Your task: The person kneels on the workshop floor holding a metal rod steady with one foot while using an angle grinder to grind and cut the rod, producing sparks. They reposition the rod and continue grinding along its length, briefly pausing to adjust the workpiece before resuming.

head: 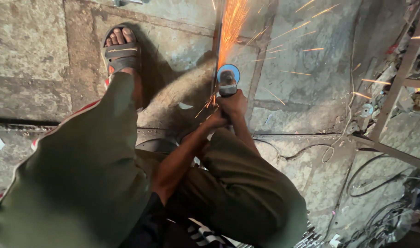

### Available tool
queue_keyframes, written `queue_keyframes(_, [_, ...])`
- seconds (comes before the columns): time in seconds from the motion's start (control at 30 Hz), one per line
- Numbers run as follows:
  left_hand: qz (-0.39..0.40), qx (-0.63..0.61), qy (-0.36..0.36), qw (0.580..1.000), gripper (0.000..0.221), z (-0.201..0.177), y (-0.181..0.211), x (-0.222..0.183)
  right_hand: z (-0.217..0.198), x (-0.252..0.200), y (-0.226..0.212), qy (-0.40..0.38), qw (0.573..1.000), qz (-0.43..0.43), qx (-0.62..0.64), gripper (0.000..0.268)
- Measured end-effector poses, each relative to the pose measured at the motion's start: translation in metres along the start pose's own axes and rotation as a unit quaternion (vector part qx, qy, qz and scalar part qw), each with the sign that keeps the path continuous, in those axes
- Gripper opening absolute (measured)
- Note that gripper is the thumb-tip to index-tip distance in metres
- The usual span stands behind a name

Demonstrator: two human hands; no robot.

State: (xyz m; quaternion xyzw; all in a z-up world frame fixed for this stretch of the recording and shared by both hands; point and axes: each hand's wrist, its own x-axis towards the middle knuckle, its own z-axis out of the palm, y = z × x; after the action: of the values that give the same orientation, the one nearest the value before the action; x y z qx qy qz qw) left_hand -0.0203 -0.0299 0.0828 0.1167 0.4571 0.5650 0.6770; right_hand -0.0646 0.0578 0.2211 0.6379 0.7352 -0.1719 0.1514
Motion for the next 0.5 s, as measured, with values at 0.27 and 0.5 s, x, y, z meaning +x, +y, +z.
queue_keyframes(0.27, [-0.009,0.013,-0.035,0.999,0.051,0.000,0.011,0.000,-0.005,0.022,0.004,-0.056,0.998,-0.019,0.036,0.038])
queue_keyframes(0.5, [-0.025,0.093,-0.033,0.995,0.059,0.007,-0.019,0.049,-0.016,0.050,0.001,-0.132,0.990,0.003,0.058,0.036])
